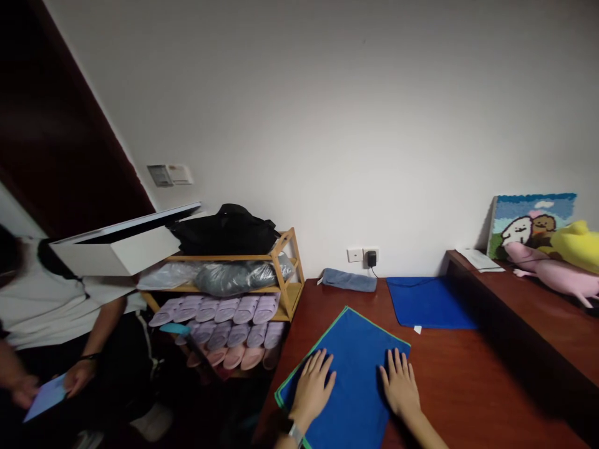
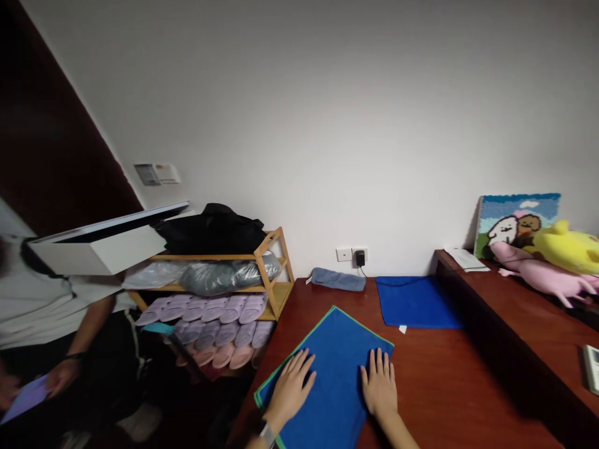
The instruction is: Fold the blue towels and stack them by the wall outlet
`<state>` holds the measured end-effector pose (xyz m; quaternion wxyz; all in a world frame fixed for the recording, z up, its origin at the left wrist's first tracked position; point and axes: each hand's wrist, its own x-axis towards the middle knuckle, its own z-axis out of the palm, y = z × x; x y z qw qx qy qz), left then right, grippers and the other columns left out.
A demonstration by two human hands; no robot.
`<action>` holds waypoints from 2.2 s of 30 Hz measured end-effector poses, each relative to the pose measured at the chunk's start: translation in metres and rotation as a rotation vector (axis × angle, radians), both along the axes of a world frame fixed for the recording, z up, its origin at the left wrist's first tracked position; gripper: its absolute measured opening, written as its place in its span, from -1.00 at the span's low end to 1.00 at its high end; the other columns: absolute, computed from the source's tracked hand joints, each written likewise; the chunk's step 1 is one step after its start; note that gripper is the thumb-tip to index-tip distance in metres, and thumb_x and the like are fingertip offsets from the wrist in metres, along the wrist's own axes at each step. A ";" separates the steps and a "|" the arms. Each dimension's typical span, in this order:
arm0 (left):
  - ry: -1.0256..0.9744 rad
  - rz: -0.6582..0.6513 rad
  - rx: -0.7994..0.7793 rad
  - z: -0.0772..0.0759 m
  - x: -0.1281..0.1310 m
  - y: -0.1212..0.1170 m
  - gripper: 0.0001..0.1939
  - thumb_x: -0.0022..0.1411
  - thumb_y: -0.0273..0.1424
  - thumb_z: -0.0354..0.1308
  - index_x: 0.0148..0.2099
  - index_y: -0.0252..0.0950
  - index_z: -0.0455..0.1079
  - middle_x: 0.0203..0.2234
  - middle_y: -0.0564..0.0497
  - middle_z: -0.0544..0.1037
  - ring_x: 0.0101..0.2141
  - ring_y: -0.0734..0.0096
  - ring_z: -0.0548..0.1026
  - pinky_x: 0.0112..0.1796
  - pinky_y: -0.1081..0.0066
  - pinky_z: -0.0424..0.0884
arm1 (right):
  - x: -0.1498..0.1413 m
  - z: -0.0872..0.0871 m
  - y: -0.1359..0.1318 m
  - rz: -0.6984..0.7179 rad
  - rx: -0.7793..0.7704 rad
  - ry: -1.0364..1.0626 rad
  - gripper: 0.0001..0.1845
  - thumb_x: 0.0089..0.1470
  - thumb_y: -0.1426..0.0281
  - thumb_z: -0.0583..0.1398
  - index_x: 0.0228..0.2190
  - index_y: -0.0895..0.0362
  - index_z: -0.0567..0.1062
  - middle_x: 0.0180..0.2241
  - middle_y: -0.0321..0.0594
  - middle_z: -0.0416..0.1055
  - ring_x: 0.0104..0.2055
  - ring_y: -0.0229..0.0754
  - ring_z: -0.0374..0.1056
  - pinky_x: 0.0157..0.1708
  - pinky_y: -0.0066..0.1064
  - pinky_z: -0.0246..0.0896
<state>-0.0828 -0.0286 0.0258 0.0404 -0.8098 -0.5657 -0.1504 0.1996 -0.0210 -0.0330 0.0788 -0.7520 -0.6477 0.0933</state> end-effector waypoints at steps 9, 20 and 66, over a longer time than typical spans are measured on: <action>0.054 0.273 -0.132 -0.054 -0.009 0.004 -0.40 0.46 -0.08 -0.13 0.46 -0.06 0.06 0.43 -0.06 0.10 0.40 0.01 0.09 0.31 -0.10 0.16 | 0.023 0.011 0.063 0.263 0.006 0.022 -0.21 0.33 0.00 -0.22 0.42 0.14 -0.02 0.48 -0.19 -0.20 0.51 -0.04 -0.35 0.46 -0.09 -0.47; 0.003 0.182 0.029 -0.045 0.023 0.025 -0.47 0.48 -0.15 -0.15 0.36 -0.16 0.31 0.35 -0.06 0.33 0.34 0.09 0.26 0.31 0.00 0.22 | 0.016 0.020 0.127 0.160 -0.020 0.126 -0.25 0.36 0.10 -0.28 0.43 0.17 -0.04 0.49 -0.23 -0.20 0.51 -0.06 -0.33 0.44 -0.15 -0.36; 0.027 0.281 -0.105 -0.024 0.036 0.188 -0.37 0.52 -0.18 -0.36 0.49 -0.32 -0.01 0.45 -0.15 0.08 0.43 0.08 -0.01 0.37 -0.02 -0.06 | 0.011 0.006 0.167 0.106 -0.005 0.046 -0.21 0.35 0.08 -0.31 0.43 0.25 -0.15 0.49 -0.24 -0.30 0.52 -0.11 -0.41 0.45 -0.19 -0.55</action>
